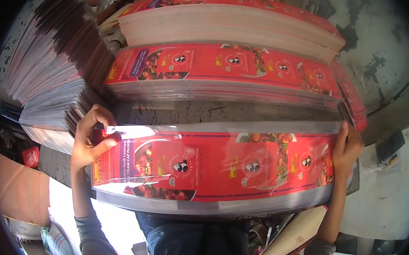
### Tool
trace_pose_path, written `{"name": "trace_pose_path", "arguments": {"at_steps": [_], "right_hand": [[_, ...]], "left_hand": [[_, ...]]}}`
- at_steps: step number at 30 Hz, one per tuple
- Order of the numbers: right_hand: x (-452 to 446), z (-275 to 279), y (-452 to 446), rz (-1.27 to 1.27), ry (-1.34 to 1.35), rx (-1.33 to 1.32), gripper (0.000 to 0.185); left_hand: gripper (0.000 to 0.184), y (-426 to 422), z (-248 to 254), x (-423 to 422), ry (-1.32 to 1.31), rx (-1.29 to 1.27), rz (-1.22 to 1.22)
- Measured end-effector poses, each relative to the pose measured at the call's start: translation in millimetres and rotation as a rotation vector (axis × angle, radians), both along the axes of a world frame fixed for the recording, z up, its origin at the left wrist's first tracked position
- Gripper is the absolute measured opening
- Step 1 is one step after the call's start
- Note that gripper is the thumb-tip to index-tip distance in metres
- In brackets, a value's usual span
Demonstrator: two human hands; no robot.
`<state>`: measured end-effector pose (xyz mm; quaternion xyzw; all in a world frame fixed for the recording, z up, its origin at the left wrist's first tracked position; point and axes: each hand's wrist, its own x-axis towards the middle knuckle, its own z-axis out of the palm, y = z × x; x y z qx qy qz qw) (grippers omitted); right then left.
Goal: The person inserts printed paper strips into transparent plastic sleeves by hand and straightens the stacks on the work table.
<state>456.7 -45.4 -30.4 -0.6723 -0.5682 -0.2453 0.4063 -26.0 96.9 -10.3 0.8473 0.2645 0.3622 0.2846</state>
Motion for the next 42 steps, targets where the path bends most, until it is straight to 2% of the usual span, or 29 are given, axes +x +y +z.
{"name": "trace_pose_path", "arguments": {"at_steps": [2, 5, 7, 11, 14, 17, 19, 20, 27, 42], "right_hand": [[7, -2, -3, -0.012, 0.015, -0.021, 0.039], [15, -3, -1, 0.101, -0.024, -0.159, 0.045], [14, -2, -1, 0.264, 0.044, -0.250, 0.051], [10, 8, -1, 0.346, -0.026, -0.329, 0.050], [2, 12, 0, 0.393, -0.036, -0.381, 0.048], [-5, 10, -1, 0.363, 0.111, -0.366, 0.038], [-7, 11, 2, 0.405, 0.080, -0.261, 0.026], [-5, 14, 0, 0.392, 0.035, -0.306, 0.019], [-9, 14, 1, 0.413, -0.029, -0.262, 0.014], [-4, 9, -2, 0.384, 0.106, -0.311, 0.012]], "left_hand": [[0.029, -3, -1, 7, 0.027, 0.049, 0.078], [0.025, -5, -3, 4, 0.088, 0.030, 0.105], [0.025, -5, -6, 8, 0.087, 0.065, 0.130], [0.022, -7, -7, 7, 0.190, 0.144, 0.169], [0.020, -5, -9, 9, 0.196, 0.195, 0.171], [0.019, -6, -11, 12, 0.171, 0.167, 0.180], [0.019, -7, -14, 12, 0.153, 0.143, 0.183], [0.018, -7, -14, 12, 0.133, 0.126, 0.200], [0.017, -9, -16, 12, 0.153, 0.125, 0.221], [0.016, -9, -13, 13, 0.196, 0.167, 0.234]]}}
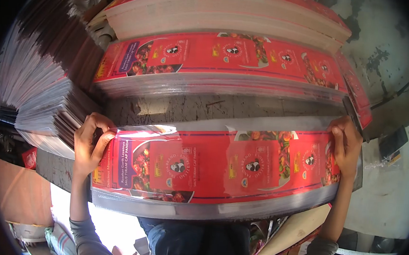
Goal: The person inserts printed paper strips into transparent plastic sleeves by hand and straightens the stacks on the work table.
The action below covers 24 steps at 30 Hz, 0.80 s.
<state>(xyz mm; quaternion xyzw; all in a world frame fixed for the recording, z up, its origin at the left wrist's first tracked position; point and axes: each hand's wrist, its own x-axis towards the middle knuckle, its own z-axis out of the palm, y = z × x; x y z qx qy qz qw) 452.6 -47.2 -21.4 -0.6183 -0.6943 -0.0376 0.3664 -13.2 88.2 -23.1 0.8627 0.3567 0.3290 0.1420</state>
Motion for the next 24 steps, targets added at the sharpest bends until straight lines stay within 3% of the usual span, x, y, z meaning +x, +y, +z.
{"name": "trace_pose_path", "arguments": {"at_steps": [24], "right_hand": [[2.2, -1.9, 8.8, -0.123, -0.100, -0.058, 0.021]], "left_hand": [[0.015, -3.4, -1.1, 5.1, 0.004, -0.042, 0.079]]}}
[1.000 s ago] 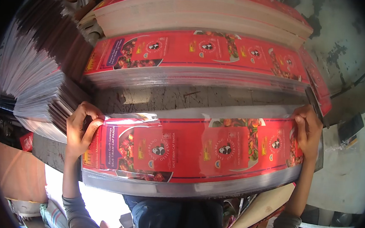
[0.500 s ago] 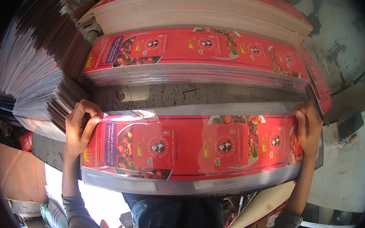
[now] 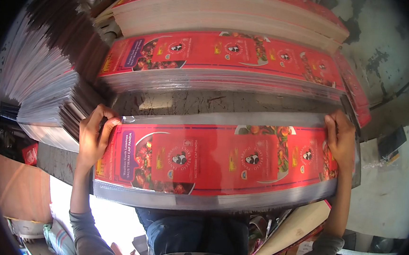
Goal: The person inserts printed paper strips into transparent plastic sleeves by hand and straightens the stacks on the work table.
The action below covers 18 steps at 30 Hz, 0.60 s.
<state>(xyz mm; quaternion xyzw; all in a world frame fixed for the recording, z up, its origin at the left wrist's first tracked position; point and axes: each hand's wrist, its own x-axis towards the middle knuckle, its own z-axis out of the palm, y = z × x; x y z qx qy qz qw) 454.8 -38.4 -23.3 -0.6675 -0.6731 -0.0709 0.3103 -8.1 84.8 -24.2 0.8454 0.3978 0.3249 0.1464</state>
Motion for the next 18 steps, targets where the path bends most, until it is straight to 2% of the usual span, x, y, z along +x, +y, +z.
{"name": "trace_pose_path", "arguments": {"at_steps": [9, 18], "right_hand": [[-4.6, -2.7, -2.9, -0.020, 0.113, 0.075, 0.023], [-5.4, -2.0, 0.4, 0.018, -0.024, 0.082, 0.022]], "left_hand": [[0.018, 2.4, -3.9, -0.5, -0.057, 0.027, 0.018], [0.019, 2.1, -4.3, 2.4, -0.059, 0.093, -0.003]]}}
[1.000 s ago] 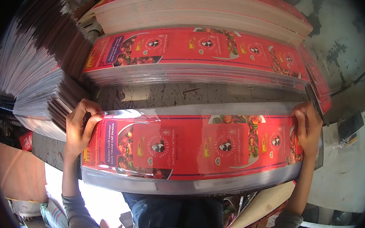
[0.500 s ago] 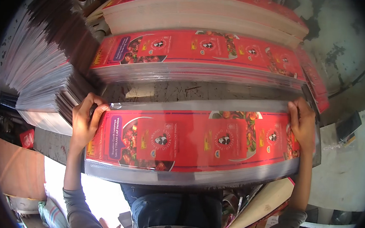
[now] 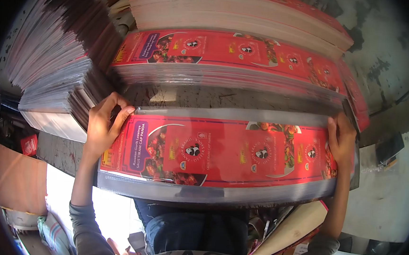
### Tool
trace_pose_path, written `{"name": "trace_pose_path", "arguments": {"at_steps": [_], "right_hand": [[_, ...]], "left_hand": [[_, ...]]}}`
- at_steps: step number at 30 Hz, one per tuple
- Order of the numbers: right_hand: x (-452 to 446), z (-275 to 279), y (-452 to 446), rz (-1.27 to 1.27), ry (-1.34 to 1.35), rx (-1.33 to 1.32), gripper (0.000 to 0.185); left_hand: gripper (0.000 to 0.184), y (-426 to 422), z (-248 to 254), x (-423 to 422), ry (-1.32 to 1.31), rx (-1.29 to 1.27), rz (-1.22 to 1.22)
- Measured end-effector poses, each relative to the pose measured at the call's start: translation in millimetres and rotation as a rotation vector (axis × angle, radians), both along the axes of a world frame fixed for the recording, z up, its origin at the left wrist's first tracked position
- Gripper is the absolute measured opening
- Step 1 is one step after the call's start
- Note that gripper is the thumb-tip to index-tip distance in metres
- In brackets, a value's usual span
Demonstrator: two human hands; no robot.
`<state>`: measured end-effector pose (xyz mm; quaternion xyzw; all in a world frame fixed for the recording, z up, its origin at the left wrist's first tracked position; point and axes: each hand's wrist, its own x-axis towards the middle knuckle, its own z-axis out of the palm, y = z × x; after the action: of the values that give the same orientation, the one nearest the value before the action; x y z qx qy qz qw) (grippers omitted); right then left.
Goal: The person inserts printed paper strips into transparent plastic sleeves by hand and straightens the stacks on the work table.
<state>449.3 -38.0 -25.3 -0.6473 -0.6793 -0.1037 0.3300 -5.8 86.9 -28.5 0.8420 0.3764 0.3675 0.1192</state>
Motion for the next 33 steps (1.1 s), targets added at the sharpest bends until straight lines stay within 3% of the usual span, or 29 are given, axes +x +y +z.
{"name": "trace_pose_path", "arguments": {"at_steps": [16, 33], "right_hand": [[-5.5, 5.4, 2.8, 0.050, -0.039, -0.083, 0.017], [-4.8, 4.4, 3.2, 0.047, -0.034, -0.075, 0.016]], "left_hand": [[0.016, 3.1, 1.7, 1.8, 0.043, -0.095, 0.036], [0.014, 3.3, 4.5, 0.8, 0.136, 0.051, 0.001]]}}
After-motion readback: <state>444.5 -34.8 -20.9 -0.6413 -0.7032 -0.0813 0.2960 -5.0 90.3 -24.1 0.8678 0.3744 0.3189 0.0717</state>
